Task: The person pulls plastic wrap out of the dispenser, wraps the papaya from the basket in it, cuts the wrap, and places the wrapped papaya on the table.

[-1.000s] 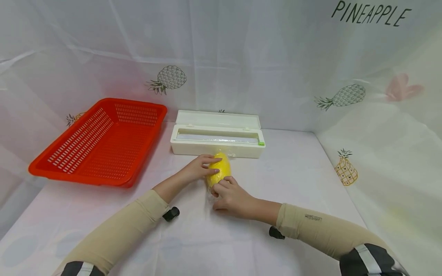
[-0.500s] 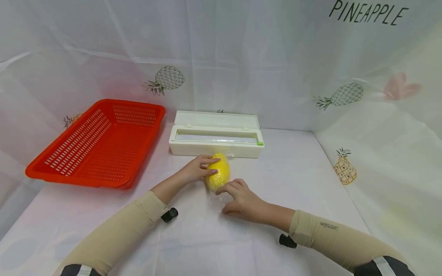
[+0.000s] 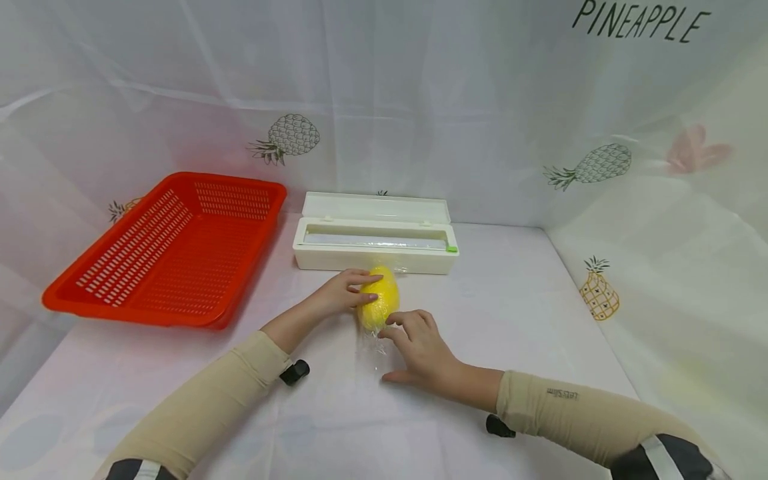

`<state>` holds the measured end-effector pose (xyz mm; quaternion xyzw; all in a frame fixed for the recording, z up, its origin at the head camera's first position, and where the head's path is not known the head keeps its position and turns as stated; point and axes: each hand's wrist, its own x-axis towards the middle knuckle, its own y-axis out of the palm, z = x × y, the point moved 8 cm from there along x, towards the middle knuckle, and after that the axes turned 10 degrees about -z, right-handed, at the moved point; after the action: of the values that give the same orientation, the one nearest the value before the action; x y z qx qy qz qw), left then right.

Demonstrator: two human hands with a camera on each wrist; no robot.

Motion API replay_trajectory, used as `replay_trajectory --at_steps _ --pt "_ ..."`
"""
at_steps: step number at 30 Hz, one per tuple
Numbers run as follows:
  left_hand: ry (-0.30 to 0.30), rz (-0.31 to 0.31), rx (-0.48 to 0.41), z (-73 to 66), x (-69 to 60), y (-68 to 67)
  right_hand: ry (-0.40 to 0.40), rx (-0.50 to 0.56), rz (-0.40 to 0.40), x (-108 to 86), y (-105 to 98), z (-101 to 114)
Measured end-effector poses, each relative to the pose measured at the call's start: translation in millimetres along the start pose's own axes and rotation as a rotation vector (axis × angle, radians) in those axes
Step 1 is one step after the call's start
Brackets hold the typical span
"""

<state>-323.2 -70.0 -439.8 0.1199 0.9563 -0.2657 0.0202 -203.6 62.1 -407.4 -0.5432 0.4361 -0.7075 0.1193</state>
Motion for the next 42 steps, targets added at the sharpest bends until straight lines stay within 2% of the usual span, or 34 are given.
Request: replay_trajectory --at_steps 3,9,19,24,28,30,33,37,39,42 --pt "0.006 0.002 -0.004 0.1 0.2 0.5 -0.014 -0.003 -0.036 3.5 0 4" --pt "0.009 0.003 -0.028 0.9 0.4 1.6 -0.096 -0.015 -0.144 4.5 -11 11" --pt "-0.001 0.028 -0.054 -0.4 -1.6 -0.2 -0.142 -0.093 -0.108 0.8 -6 4" --pt "0.024 0.051 -0.021 -2.7 -3.9 -1.1 -0.157 -0.038 -0.142 3.4 -11 3" --pt "0.05 0.044 0.02 -4.3 -5.5 -0.2 -0.19 0.019 -0.171 2.4 -15 4" --pt "0.072 0.016 0.044 -6.2 -6.2 -0.6 -0.208 0.041 -0.196 1.5 -17 5" --pt "0.124 -0.059 0.079 -11.8 -7.7 -3.5 -0.232 0.068 -0.234 0.7 -19 6" --pt "0.224 -0.166 0.091 -23.9 -13.2 -8.1 -0.253 0.108 -0.265 0.9 -21 6" --pt "0.257 -0.191 0.074 -28.0 -16.7 -8.2 -0.261 0.116 -0.274 1.0 -22 5" --pt "0.292 -0.196 0.05 -29.2 -19.4 -5.9 -0.253 0.121 -0.275 1.3 -22 3"
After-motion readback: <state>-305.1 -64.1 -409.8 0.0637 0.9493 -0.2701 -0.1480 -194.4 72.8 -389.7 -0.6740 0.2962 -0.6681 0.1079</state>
